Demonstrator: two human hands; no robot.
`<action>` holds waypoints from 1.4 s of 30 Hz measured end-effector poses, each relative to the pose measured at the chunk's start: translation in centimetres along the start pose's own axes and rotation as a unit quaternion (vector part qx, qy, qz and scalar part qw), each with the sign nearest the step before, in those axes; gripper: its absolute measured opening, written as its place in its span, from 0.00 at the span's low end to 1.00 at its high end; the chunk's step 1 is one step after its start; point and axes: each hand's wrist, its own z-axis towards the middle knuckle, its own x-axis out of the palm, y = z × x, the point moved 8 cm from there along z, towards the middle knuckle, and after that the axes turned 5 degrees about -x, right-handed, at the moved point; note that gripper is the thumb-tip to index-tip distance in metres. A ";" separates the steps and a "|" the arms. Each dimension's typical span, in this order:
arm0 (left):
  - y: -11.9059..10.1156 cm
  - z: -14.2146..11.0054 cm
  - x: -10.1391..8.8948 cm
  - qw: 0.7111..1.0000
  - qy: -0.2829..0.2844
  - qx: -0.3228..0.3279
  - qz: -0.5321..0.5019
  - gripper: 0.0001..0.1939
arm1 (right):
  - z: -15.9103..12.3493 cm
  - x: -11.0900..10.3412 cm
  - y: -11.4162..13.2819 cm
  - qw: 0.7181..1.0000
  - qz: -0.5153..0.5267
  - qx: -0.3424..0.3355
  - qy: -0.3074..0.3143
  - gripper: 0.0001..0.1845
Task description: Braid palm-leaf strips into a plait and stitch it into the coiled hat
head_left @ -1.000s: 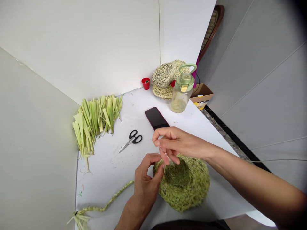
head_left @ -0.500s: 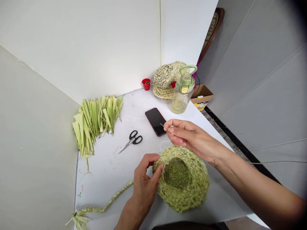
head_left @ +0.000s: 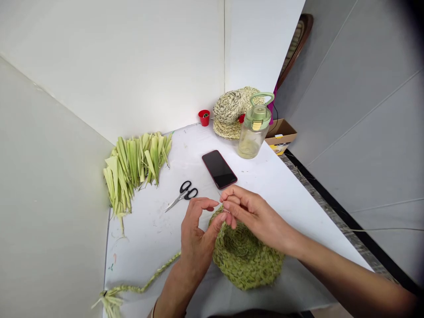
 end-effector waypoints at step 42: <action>5.9 -3.3 1.7 0.972 0.068 -0.205 -0.095 0.12 | -5.0 -1.4 2.9 0.870 -0.421 -0.226 -0.118 0.18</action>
